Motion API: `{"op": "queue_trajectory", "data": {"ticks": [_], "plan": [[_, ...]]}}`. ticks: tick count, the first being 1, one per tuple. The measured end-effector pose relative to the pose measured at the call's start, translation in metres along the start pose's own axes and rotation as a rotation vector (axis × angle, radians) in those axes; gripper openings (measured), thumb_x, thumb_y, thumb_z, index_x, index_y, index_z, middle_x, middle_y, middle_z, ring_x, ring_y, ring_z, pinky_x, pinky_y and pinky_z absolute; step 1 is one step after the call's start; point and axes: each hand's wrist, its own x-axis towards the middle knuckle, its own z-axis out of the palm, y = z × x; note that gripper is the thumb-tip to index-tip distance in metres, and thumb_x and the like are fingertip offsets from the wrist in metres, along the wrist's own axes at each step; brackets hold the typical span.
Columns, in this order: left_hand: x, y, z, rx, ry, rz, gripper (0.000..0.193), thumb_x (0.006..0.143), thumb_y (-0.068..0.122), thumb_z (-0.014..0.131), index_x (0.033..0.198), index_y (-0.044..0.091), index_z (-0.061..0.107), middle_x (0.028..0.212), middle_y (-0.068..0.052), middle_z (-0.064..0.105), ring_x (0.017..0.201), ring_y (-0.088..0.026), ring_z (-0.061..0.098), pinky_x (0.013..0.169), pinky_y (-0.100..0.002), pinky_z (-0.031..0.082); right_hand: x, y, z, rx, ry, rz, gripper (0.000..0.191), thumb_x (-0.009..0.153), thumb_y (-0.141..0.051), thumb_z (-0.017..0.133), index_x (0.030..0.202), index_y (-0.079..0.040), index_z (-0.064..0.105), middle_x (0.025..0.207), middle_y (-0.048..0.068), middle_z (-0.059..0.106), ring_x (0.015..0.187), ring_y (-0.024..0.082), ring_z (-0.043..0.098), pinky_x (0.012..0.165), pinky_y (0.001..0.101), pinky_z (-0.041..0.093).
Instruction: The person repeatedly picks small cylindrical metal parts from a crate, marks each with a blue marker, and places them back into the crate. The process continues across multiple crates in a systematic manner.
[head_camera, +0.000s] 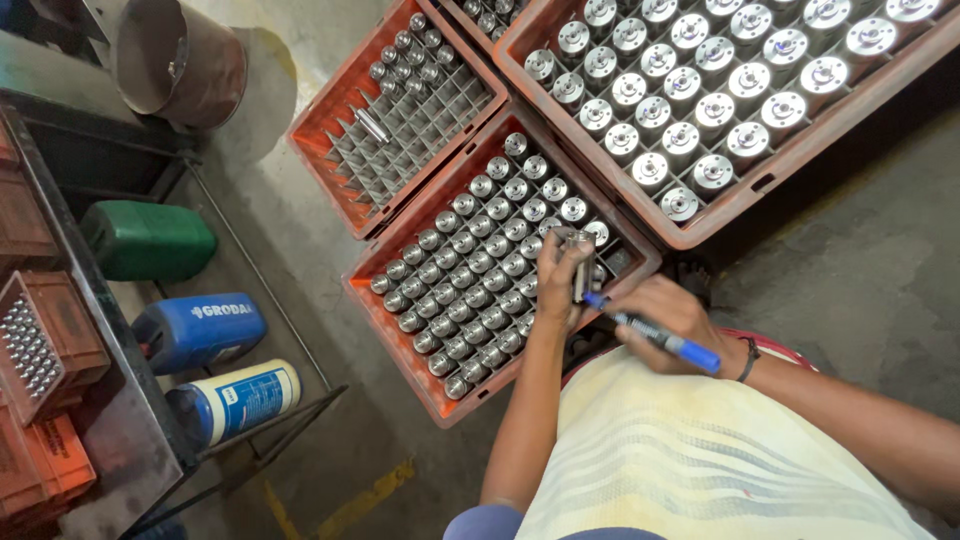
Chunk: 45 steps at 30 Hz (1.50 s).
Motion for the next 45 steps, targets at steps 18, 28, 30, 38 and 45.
{"op": "queue_trajectory", "data": {"ticks": [18,28,30,38,45], "plan": [[-0.013,0.052,0.01,1.356,0.292,0.416,0.039,0.08,0.035,0.078,0.1,0.001,0.076,0.097,-0.019,0.072,0.085,-0.035,0.07,0.074,-0.046,0.055,-0.015,0.003,-0.016,0.011,0.152,0.326,0.02,0.089,-0.005,0.067,0.107,0.002,0.068,0.085,0.013,0.068,0.077,0.025,0.063,0.073,0.0354,0.05],[0.019,0.098,-0.039,1.347,0.225,0.369,0.048,0.069,0.053,0.079,0.09,0.011,0.082,0.082,-0.007,0.076,0.067,-0.019,0.069,0.059,-0.039,0.057,-0.002,0.004,-0.011,-0.022,0.142,0.246,0.02,0.088,-0.006,0.068,0.108,0.0,0.068,0.091,0.015,0.07,0.084,0.028,0.068,0.077,0.0367,0.053],[0.012,0.092,-0.044,0.661,0.036,0.42,0.055,0.086,0.057,0.072,0.113,0.009,0.072,0.097,-0.004,0.07,0.08,-0.016,0.067,0.07,-0.035,0.058,0.003,0.001,-0.009,-0.017,0.121,0.298,0.021,0.086,-0.006,0.069,0.106,0.0,0.069,0.088,0.014,0.069,0.081,0.029,0.067,0.074,0.0371,0.052],[0.001,0.006,-0.017,0.377,0.058,0.264,0.051,0.109,0.043,0.057,0.129,-0.004,0.056,0.116,-0.004,0.058,0.103,-0.012,0.057,0.084,-0.027,0.046,0.022,0.001,0.005,0.012,-0.018,0.077,0.024,0.082,-0.006,0.072,0.106,-0.001,0.068,0.092,0.015,0.069,0.083,0.032,0.066,0.077,0.0412,0.051],[-0.007,0.007,-0.005,-0.011,0.055,0.045,0.035,0.106,0.039,0.054,0.116,0.006,0.06,0.09,-0.004,0.061,0.072,-0.012,0.061,0.062,-0.027,0.052,0.01,0.001,0.007,0.087,0.067,0.198,0.024,0.086,-0.004,0.069,0.11,-0.001,0.067,0.098,0.015,0.07,0.086,0.03,0.068,0.079,0.0364,0.054]]}}
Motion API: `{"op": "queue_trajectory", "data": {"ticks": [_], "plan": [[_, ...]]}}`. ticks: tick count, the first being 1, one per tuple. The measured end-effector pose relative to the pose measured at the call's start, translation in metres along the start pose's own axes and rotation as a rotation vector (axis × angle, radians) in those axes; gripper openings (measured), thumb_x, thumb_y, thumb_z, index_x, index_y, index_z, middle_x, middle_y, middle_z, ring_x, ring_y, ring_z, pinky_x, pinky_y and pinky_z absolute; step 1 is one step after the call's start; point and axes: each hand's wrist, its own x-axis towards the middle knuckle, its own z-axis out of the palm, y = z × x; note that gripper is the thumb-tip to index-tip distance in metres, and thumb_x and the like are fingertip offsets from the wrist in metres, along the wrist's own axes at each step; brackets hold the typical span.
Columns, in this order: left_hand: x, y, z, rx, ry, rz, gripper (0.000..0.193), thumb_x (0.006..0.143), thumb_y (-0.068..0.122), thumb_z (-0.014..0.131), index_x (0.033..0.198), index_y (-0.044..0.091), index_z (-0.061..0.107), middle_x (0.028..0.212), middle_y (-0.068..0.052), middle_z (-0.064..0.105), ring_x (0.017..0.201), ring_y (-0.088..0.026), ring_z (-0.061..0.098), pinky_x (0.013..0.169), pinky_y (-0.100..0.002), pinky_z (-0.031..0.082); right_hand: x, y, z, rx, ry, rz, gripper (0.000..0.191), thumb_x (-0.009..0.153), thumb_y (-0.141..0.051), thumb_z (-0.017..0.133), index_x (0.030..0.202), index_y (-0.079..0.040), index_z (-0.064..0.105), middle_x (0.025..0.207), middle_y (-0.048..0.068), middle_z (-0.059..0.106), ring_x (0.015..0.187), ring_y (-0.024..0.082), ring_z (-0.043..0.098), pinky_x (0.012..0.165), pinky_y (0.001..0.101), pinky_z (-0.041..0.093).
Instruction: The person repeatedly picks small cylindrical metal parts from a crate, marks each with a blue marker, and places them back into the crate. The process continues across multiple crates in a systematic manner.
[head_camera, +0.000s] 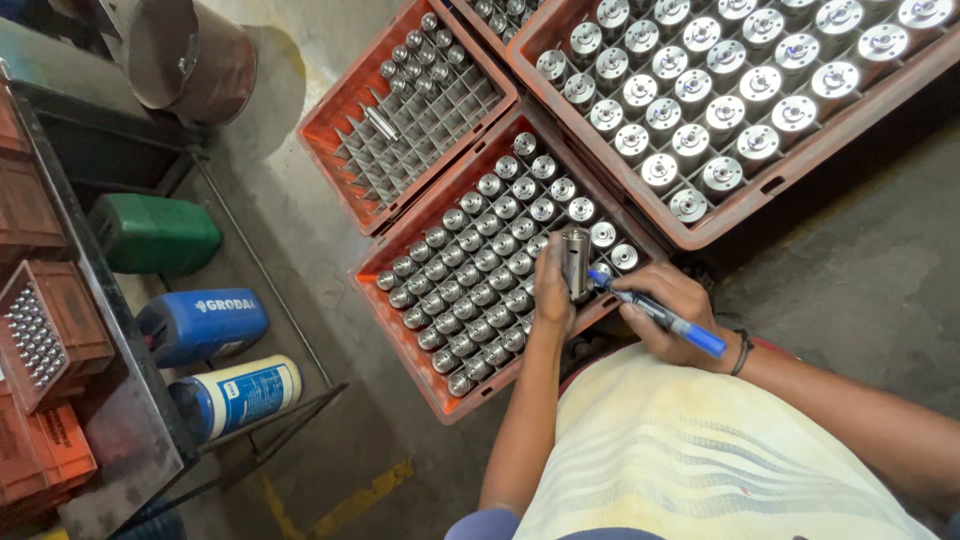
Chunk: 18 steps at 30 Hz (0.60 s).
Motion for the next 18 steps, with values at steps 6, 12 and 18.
{"op": "queue_trajectory", "data": {"ticks": [6,12,18], "plan": [[0.003,0.004,0.007,-0.009,-0.055,0.023,0.025,0.095,0.02,0.059,0.115,0.006,0.054,0.09,-0.008,0.063,0.072,-0.016,0.063,0.063,-0.03,0.053,-0.004,0.003,-0.001,-0.031,-0.004,0.015,0.024,0.086,-0.005,0.069,0.109,0.001,0.067,0.096,0.015,0.07,0.086,0.028,0.067,0.079,0.038,0.053],[0.005,0.031,0.005,0.826,0.116,0.14,0.033,0.099,0.031,0.061,0.115,0.003,0.054,0.091,-0.015,0.067,0.076,-0.026,0.067,0.067,-0.041,0.053,-0.007,0.004,-0.005,-0.089,-0.025,-0.06,0.024,0.086,-0.008,0.07,0.108,0.0,0.068,0.097,0.015,0.071,0.087,0.031,0.069,0.079,0.0396,0.054],[0.018,0.048,0.013,1.386,0.205,0.387,0.05,0.079,0.028,0.076,0.119,0.001,0.068,0.113,-0.022,0.059,0.094,-0.04,0.066,0.078,-0.048,0.054,-0.013,0.011,-0.009,-0.09,0.011,0.063,0.023,0.086,-0.01,0.072,0.108,-0.002,0.07,0.093,0.015,0.072,0.083,0.029,0.069,0.075,0.038,0.054]]}}
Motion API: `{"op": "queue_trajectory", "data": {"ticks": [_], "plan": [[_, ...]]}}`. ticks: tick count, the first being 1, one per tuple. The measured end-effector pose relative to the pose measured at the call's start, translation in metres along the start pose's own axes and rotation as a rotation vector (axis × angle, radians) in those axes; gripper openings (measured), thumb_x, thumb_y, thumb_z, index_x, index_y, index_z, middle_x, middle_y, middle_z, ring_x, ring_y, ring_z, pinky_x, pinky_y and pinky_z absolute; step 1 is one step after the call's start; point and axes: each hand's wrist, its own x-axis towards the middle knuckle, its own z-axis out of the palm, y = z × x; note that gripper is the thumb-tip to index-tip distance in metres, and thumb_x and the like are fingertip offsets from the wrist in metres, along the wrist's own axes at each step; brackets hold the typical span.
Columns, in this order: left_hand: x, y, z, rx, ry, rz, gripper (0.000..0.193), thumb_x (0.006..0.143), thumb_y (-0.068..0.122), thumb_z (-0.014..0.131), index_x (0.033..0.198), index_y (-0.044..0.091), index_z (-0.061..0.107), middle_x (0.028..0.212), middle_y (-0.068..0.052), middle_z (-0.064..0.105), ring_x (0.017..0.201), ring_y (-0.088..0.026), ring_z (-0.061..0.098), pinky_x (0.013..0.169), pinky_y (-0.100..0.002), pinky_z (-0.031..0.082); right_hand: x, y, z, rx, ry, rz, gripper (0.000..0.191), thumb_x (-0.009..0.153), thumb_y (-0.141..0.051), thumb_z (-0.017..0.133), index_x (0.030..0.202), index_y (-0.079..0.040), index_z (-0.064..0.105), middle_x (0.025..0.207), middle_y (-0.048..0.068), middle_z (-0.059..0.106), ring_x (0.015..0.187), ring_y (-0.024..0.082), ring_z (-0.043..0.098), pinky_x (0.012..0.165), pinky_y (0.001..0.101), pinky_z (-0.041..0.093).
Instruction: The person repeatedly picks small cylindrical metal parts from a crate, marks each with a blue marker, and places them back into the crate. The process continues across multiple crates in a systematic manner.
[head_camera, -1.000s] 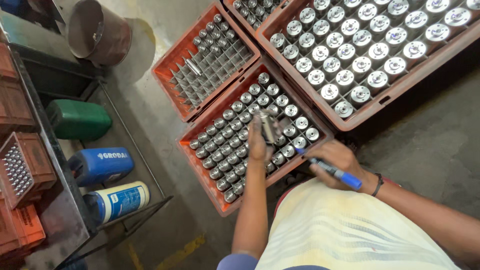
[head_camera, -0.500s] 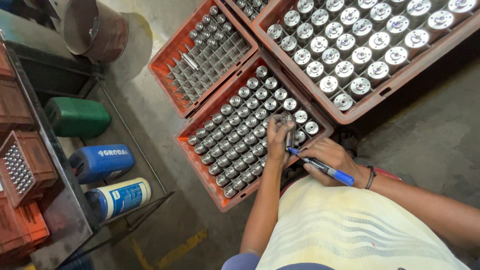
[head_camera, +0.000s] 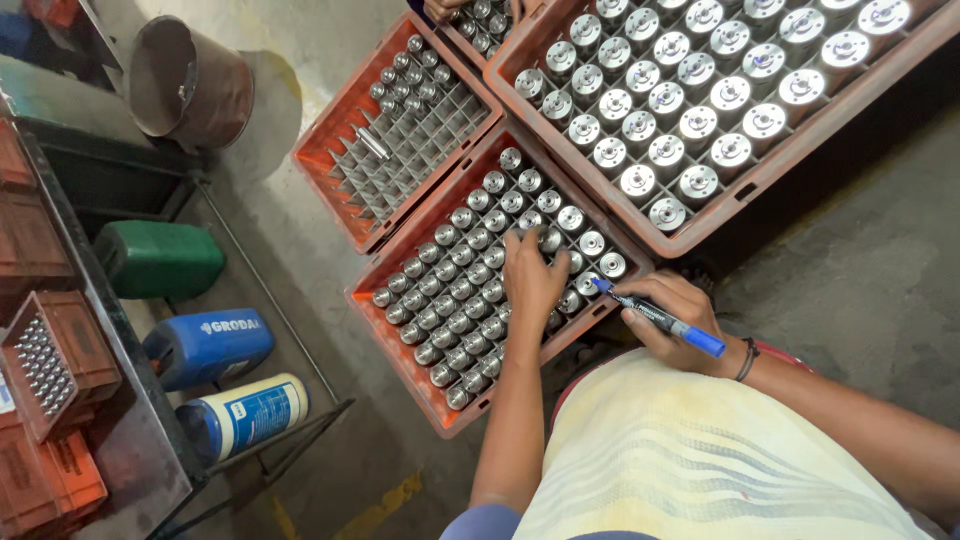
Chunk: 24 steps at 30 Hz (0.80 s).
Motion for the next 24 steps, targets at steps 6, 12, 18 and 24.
{"op": "queue_trajectory", "data": {"ticks": [6,12,18,24], "plan": [[0.03,0.022,0.021,0.136,-0.18,-0.225,0.051,0.073,0.04,0.085,0.104,0.001,0.077,0.1,-0.019,0.07,0.09,-0.034,0.07,0.082,-0.043,0.054,-0.001,0.001,-0.001,0.003,-0.009,0.016,0.022,0.086,-0.009,0.072,0.107,-0.002,0.07,0.09,0.015,0.071,0.081,0.03,0.069,0.073,0.0383,0.052],[0.043,-0.018,-0.024,-0.542,-0.015,0.235,0.047,0.079,0.034,0.087,0.108,-0.001,0.075,0.099,-0.014,0.072,0.09,-0.026,0.069,0.083,-0.04,0.056,0.007,-0.011,-0.007,-0.037,0.054,-0.082,0.023,0.085,-0.007,0.069,0.108,-0.003,0.068,0.093,0.014,0.071,0.085,0.031,0.068,0.077,0.0409,0.052],[-0.008,-0.019,0.037,-1.416,-0.191,-0.42,0.04,0.104,0.04,0.062,0.119,0.002,0.064,0.101,-0.006,0.068,0.084,-0.013,0.065,0.073,-0.028,0.055,0.021,-0.006,0.003,-0.052,-0.062,-0.282,0.023,0.082,-0.007,0.072,0.104,-0.003,0.069,0.091,0.014,0.07,0.078,0.033,0.063,0.073,0.0432,0.05],[-0.022,-0.022,0.048,-1.384,-0.187,-0.504,0.042,0.105,0.047,0.053,0.114,0.006,0.059,0.092,-0.004,0.065,0.075,-0.012,0.063,0.063,-0.027,0.054,0.012,-0.006,0.01,-0.013,-0.117,-0.321,0.026,0.081,-0.011,0.071,0.105,-0.005,0.068,0.094,0.014,0.069,0.085,0.034,0.066,0.077,0.0427,0.052]]}}
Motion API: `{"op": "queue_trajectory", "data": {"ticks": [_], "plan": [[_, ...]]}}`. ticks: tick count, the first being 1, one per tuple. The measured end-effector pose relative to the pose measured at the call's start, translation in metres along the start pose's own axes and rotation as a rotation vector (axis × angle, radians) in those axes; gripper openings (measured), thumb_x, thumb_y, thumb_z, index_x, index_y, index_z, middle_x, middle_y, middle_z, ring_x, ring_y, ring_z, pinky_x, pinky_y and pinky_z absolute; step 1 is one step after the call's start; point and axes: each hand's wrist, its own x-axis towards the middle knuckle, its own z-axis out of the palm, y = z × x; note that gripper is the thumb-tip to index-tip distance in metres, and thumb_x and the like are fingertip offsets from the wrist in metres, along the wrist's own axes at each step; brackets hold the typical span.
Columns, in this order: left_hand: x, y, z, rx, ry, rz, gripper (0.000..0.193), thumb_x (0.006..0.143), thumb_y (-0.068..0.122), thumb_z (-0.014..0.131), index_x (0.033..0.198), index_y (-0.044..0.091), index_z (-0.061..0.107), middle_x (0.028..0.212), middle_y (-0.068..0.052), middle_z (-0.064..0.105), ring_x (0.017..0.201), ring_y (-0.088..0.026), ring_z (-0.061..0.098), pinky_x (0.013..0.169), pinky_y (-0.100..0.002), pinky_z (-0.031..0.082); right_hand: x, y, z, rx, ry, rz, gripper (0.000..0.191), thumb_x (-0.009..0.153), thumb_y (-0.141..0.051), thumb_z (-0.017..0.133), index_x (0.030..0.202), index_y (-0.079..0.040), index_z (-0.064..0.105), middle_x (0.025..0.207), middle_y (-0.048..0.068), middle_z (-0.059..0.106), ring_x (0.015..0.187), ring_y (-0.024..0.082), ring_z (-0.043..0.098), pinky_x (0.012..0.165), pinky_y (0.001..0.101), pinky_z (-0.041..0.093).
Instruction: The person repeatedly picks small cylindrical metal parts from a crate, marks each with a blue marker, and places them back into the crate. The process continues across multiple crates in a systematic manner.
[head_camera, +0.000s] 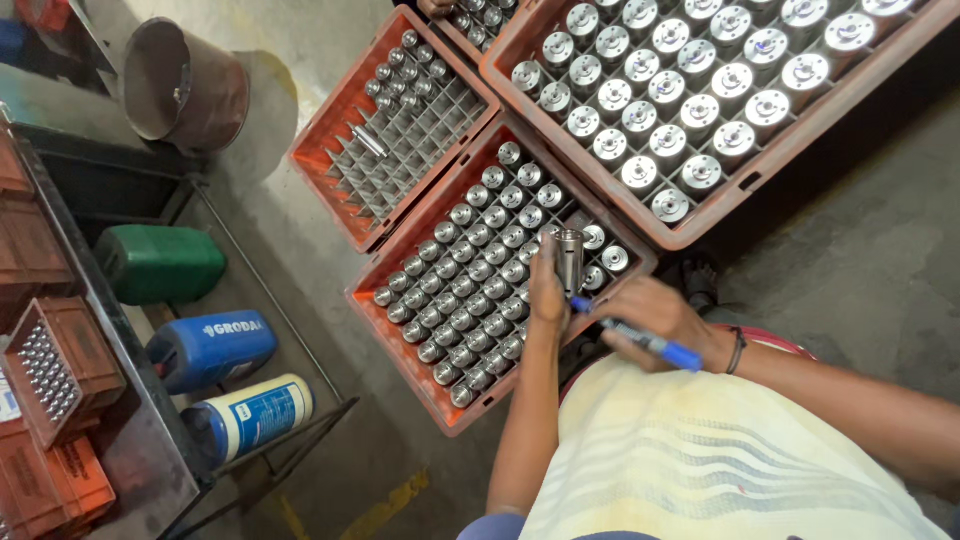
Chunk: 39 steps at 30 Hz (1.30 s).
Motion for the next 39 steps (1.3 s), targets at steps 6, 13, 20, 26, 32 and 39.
{"op": "queue_trajectory", "data": {"ticks": [6,13,20,26,32,39], "plan": [[-0.005,0.007,0.005,0.101,-0.143,0.094,0.033,0.093,0.025,0.064,0.117,0.007,0.051,0.089,-0.006,0.059,0.065,-0.014,0.06,0.055,-0.03,0.054,-0.002,-0.002,-0.003,0.04,-0.027,0.073,0.024,0.082,-0.008,0.071,0.105,-0.002,0.067,0.096,0.013,0.071,0.089,0.03,0.069,0.081,0.0412,0.053],[0.0,0.027,0.014,0.184,-0.153,0.073,0.033,0.099,0.031,0.056,0.115,0.002,0.053,0.09,-0.021,0.067,0.063,-0.023,0.064,0.056,-0.032,0.053,-0.002,-0.004,-0.007,0.034,0.017,0.145,0.025,0.082,-0.007,0.071,0.105,-0.001,0.068,0.093,0.014,0.071,0.086,0.031,0.068,0.079,0.041,0.053],[0.001,0.068,0.017,1.299,0.173,0.502,0.053,0.074,0.032,0.078,0.115,0.001,0.068,0.112,-0.022,0.065,0.1,-0.039,0.065,0.086,-0.049,0.053,-0.006,0.0,-0.009,-0.003,0.099,0.268,0.025,0.084,-0.006,0.071,0.108,-0.001,0.068,0.093,0.015,0.07,0.084,0.031,0.068,0.077,0.0398,0.053],[0.03,0.076,0.017,1.538,0.425,0.144,0.061,0.07,0.044,0.086,0.11,0.001,0.071,0.11,-0.02,0.067,0.1,-0.038,0.067,0.086,-0.05,0.052,-0.009,0.002,-0.005,0.031,0.081,0.286,0.023,0.085,-0.006,0.072,0.107,-0.001,0.069,0.092,0.014,0.071,0.083,0.03,0.069,0.074,0.0388,0.053],[0.033,0.117,-0.029,1.162,0.076,0.803,0.047,0.073,0.042,0.082,0.099,0.004,0.077,0.095,-0.013,0.075,0.085,-0.027,0.073,0.081,-0.043,0.059,-0.001,-0.001,-0.01,0.028,0.125,0.285,0.023,0.084,-0.005,0.07,0.107,-0.002,0.069,0.091,0.013,0.072,0.081,0.028,0.07,0.072,0.038,0.054],[0.011,0.027,-0.012,0.074,-0.04,0.031,0.04,0.109,0.039,0.052,0.125,0.003,0.061,0.095,-0.009,0.069,0.069,-0.015,0.061,0.059,-0.032,0.054,0.013,-0.001,-0.002,0.017,-0.056,0.024,0.027,0.078,-0.007,0.074,0.104,-0.003,0.07,0.083,0.01,0.069,0.075,0.03,0.065,0.075,0.0437,0.05]]}}
